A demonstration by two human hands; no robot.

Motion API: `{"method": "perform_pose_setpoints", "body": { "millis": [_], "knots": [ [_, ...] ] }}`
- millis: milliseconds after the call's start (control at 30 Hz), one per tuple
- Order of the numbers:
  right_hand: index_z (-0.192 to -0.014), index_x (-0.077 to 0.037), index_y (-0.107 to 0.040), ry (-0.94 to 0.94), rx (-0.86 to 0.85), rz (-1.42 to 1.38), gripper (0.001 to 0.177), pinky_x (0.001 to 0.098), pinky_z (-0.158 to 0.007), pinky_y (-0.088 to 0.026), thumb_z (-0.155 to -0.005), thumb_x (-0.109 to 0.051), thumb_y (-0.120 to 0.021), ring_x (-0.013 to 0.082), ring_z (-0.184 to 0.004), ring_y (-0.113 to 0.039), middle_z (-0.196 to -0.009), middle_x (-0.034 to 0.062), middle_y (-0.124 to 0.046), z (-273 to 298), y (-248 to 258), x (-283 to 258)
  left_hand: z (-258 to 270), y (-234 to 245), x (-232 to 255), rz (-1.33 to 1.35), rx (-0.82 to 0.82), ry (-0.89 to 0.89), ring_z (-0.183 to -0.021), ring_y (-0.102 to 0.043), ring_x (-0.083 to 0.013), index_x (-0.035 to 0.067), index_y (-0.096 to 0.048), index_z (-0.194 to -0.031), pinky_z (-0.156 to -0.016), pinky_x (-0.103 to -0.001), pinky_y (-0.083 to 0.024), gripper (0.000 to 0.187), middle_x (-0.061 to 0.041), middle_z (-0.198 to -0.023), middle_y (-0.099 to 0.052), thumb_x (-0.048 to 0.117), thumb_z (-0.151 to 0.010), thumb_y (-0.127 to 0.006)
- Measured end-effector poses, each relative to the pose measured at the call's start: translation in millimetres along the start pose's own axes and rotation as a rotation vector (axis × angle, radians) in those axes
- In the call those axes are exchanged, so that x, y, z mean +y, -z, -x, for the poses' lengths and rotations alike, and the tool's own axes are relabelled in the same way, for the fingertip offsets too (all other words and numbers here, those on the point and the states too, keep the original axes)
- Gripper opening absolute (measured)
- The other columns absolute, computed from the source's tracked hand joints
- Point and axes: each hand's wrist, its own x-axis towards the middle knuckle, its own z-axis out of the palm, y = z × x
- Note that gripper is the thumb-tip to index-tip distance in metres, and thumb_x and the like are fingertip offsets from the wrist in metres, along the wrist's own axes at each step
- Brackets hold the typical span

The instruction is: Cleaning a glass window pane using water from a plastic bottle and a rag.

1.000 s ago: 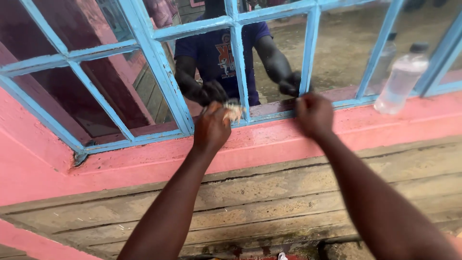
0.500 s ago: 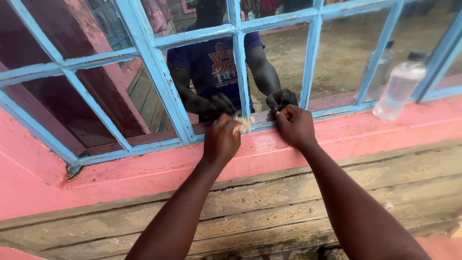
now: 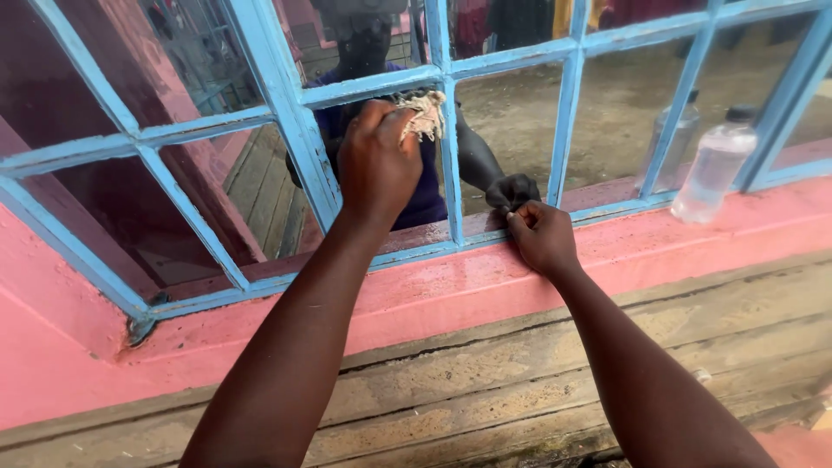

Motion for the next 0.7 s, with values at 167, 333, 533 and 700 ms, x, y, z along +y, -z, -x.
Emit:
{"method": "perform_pose_setpoints", "body": {
  "millis": [167,333,533,700],
  "knots": [
    [-0.084,0.001,-0.068,-0.041,0.04,-0.014,0.024,0.0346,-0.059,-0.046,-0.093,-0.021,-0.073,0.0169,-0.059,-0.057,-0.067,0.0102,-0.065,-0.9,-0.7,0.7,25.4,-14.2,3.5,0.071,-0.083,0.039,-0.094,-0.067,-0.0316,0.003,-0.076,-0.107,-0.081,-0.042,-0.057,0.028,-0.013,-0.108,-0.066,0.002,-0.079,-0.078],
    [-0.083,0.001,-0.069,-0.119,0.071,-0.017,0.025,0.0352,-0.057,-0.046,-0.093,-0.022,-0.073,0.0174,-0.058,-0.058,-0.065,0.0106,-0.066,0.7,1.0,0.2,90.1,-34.5,3.3,0.146,-0.294,0.059,-0.087,-0.069,-0.0283,0.002,-0.076,-0.105,-0.075,-0.04,-0.059,0.023,-0.012,-0.103,-0.065,0.001,-0.081,-0.076],
    [-0.083,0.0,-0.069,-0.111,0.074,-0.013,0.025,0.0351,-0.058,-0.047,-0.093,-0.022,-0.072,0.0176,-0.057,-0.059,-0.065,0.0108,-0.066,2.1,3.1,-4.2,109.4,-41.9,-1.8,0.165,-0.418,0.079,-0.088,-0.069,-0.0273,0.002,-0.075,-0.105,-0.075,-0.04,-0.06,0.02,-0.012,-0.103,-0.066,0.001,-0.085,-0.071],
    [-0.08,0.001,-0.067,-0.058,0.06,0.002,0.026,0.0354,-0.058,-0.047,-0.093,-0.021,-0.073,0.0184,-0.057,-0.059,-0.065,0.0113,-0.065,-4.2,4.4,0.8,47.3,-25.1,1.4,0.05,-0.214,-0.016,-0.093,-0.067,-0.03,0.003,-0.076,-0.104,-0.08,-0.043,-0.057,0.017,-0.013,-0.105,-0.066,0.003,-0.088,-0.07]
  ]
}}
